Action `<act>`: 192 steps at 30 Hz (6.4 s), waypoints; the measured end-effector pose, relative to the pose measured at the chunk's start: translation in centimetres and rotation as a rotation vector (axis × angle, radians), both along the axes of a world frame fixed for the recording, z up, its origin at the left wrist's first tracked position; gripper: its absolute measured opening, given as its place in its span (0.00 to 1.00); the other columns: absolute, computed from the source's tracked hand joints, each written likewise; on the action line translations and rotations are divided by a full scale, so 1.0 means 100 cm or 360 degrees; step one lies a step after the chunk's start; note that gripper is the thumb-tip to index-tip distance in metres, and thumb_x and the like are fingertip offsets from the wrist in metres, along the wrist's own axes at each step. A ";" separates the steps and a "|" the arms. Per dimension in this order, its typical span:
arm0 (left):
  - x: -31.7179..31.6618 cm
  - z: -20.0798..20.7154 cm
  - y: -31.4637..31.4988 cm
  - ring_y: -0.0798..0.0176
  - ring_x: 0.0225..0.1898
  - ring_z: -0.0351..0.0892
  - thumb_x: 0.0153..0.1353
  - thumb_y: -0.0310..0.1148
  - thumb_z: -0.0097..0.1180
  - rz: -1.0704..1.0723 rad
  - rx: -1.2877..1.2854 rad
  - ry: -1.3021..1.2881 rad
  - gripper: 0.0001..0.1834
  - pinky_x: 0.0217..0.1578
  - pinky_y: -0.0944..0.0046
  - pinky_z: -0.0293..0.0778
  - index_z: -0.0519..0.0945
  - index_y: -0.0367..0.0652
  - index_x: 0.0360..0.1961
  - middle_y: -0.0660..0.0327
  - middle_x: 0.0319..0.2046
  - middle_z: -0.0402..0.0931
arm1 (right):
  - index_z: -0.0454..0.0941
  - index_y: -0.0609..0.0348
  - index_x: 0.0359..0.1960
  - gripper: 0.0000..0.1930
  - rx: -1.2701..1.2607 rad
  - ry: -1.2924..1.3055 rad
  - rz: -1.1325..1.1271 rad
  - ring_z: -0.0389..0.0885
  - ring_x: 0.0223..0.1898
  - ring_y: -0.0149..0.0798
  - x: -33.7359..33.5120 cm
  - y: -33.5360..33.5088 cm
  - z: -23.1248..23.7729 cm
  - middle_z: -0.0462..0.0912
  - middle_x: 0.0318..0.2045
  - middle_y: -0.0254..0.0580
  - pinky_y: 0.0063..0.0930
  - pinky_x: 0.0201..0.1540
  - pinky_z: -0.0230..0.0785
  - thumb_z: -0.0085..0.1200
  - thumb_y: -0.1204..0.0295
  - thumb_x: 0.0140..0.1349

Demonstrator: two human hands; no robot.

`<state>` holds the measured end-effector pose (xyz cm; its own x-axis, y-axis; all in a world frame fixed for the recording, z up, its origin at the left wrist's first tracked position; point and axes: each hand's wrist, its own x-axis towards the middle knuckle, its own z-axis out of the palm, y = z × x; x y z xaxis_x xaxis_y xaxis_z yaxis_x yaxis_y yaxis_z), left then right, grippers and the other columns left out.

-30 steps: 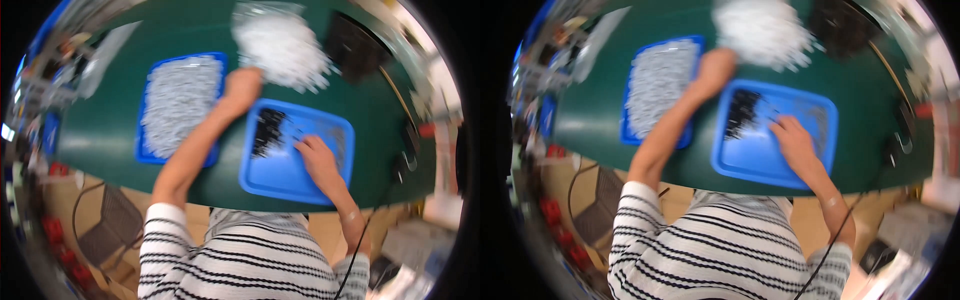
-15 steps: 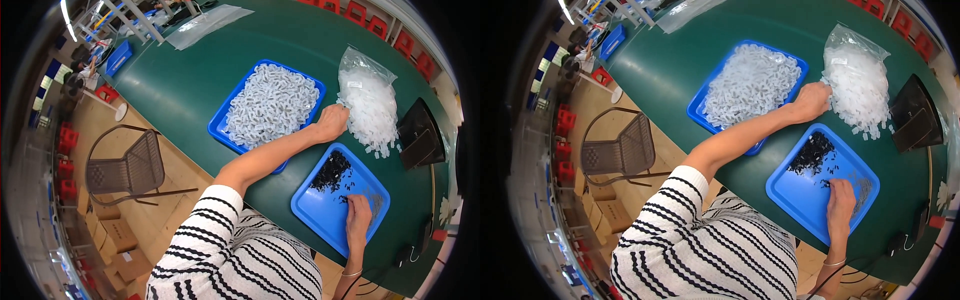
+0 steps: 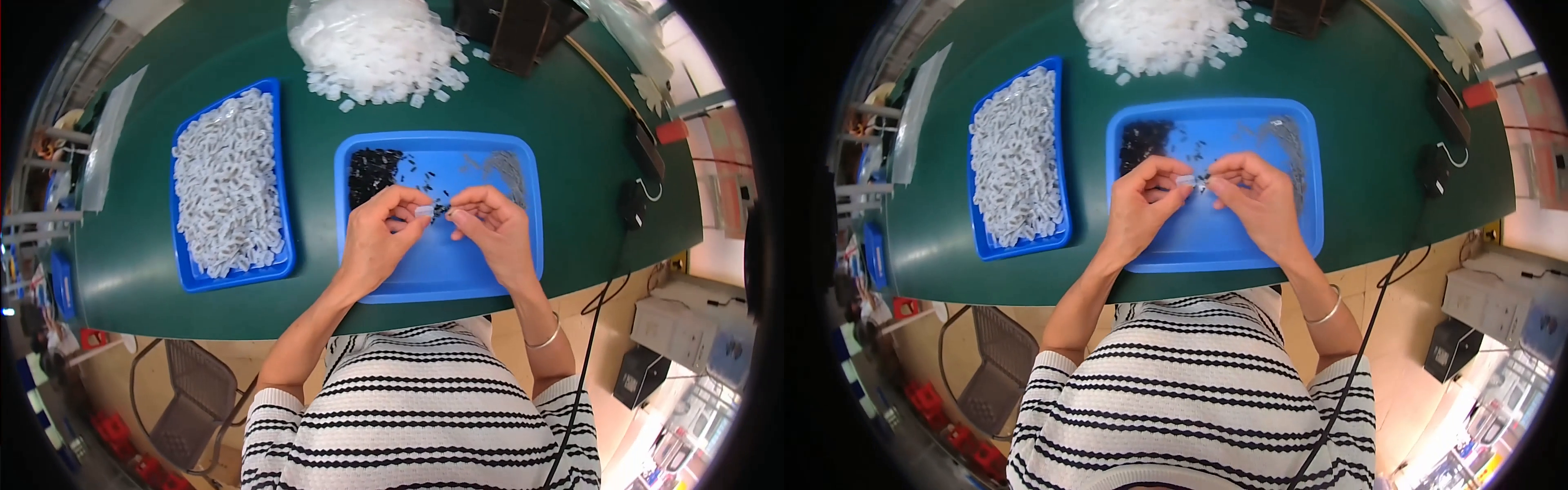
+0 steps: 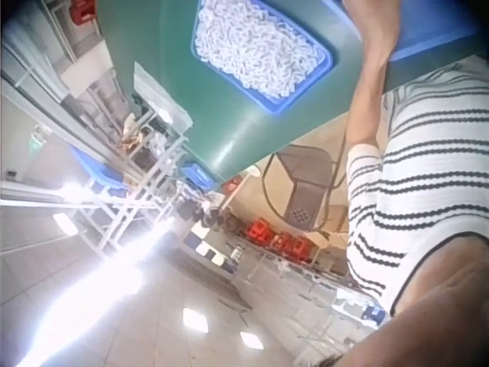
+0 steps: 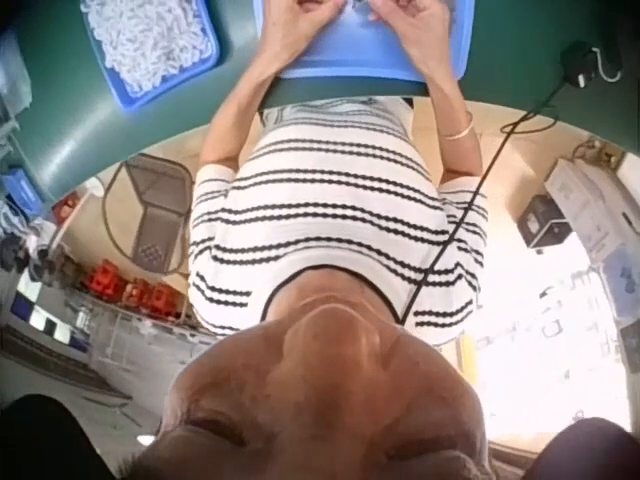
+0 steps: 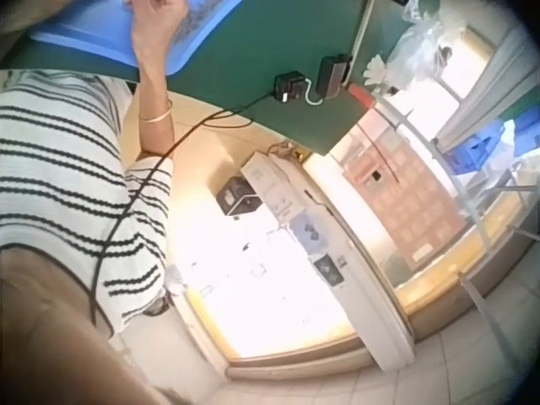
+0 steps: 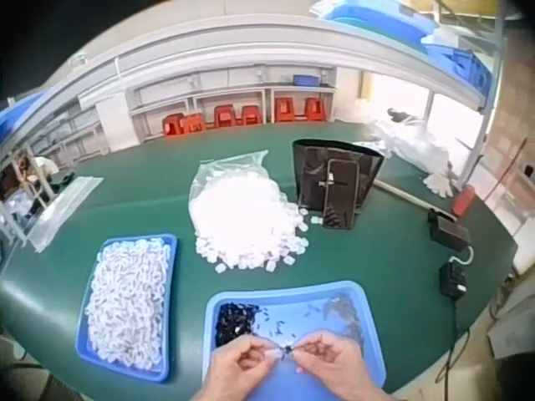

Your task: The person assembles small components by picking white plastic pieces and inserting small parts into them by hand.

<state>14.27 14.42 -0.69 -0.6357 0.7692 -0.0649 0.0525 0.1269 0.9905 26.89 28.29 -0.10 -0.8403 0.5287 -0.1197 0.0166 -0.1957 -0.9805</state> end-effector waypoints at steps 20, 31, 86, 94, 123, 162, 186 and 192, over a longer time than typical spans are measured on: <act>0.004 -0.002 0.000 0.73 0.32 0.81 0.58 0.20 0.60 -0.0058 0.0023 -0.0319 0.12 0.34 0.74 0.79 0.79 0.36 0.44 0.61 0.33 0.80 | 0.74 0.63 0.49 0.14 0.0241 0.0003 -0.0144 0.78 0.36 0.24 0.003 -0.012 -0.009 0.81 0.34 0.35 0.18 0.38 0.74 0.56 0.83 0.61; 0.003 -0.009 -0.002 0.73 0.33 0.80 0.61 0.19 0.56 -0.0179 0.0088 -0.0111 0.13 0.35 0.74 0.76 0.80 0.38 0.47 0.63 0.33 0.80 | 0.75 0.63 0.50 0.15 0.0303 0.0016 -0.0138 0.77 0.37 0.24 0.006 -0.014 -0.005 0.80 0.36 0.36 0.18 0.40 0.74 0.55 0.84 0.60; 0.019 -0.006 -0.003 0.67 0.37 0.81 0.55 0.14 0.55 -0.0052 0.0064 -0.0051 0.17 0.40 0.70 0.81 0.81 0.35 0.47 0.58 0.38 0.79 | 0.70 0.59 0.56 0.26 0.1898 -0.0141 0.0010 0.77 0.38 0.44 0.005 -0.026 0.011 0.79 0.32 0.41 0.34 0.34 0.75 0.53 0.84 0.52; 0.016 -0.008 -0.006 0.71 0.38 0.80 0.57 0.15 0.55 -0.0102 0.0071 -0.0226 0.18 0.40 0.73 0.80 0.81 0.37 0.49 0.59 0.39 0.79 | 0.73 0.57 0.53 0.22 0.1729 -0.0099 -0.0072 0.78 0.33 0.43 0.004 -0.021 0.011 0.81 0.31 0.38 0.34 0.33 0.74 0.56 0.82 0.54; 0.027 0.002 -0.007 0.65 0.35 0.83 0.56 0.16 0.57 0.0010 0.0043 0.0210 0.13 0.38 0.69 0.81 0.81 0.33 0.44 0.57 0.37 0.80 | 0.71 0.57 0.56 0.28 0.1980 -0.0111 0.0215 0.76 0.37 0.41 0.006 -0.021 0.012 0.78 0.31 0.38 0.31 0.32 0.76 0.55 0.81 0.49; 0.024 -0.005 -0.004 0.70 0.36 0.81 0.58 0.17 0.58 0.0064 0.0158 -0.0105 0.14 0.41 0.69 0.79 0.78 0.36 0.47 0.59 0.34 0.81 | 0.66 0.61 0.61 0.26 0.0222 0.0000 0.0117 0.76 0.35 0.29 -0.004 -0.016 0.002 0.76 0.35 0.38 0.22 0.41 0.74 0.51 0.86 0.59; 0.023 -0.004 -0.010 0.73 0.35 0.80 0.58 0.16 0.57 -0.0018 0.0118 -0.0341 0.16 0.40 0.72 0.77 0.77 0.37 0.48 0.61 0.34 0.80 | 0.66 0.60 0.61 0.26 0.0049 0.0075 0.0179 0.75 0.36 0.25 0.000 -0.019 -0.008 0.73 0.34 0.35 0.21 0.41 0.73 0.51 0.86 0.60; 0.022 -0.006 -0.009 0.72 0.35 0.80 0.59 0.17 0.57 0.0002 0.0071 -0.0123 0.14 0.39 0.71 0.78 0.78 0.37 0.47 0.60 0.34 0.80 | 0.68 0.60 0.59 0.23 0.0478 -0.0099 0.0065 0.74 0.35 0.25 0.000 -0.026 -0.004 0.75 0.33 0.35 0.21 0.41 0.72 0.53 0.83 0.61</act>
<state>16.51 13.51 -1.26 -0.6312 0.7716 -0.0794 -0.0246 0.0824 0.9963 26.93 25.70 -0.53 -0.8576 0.5141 -0.0148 0.0801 0.1050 -0.9912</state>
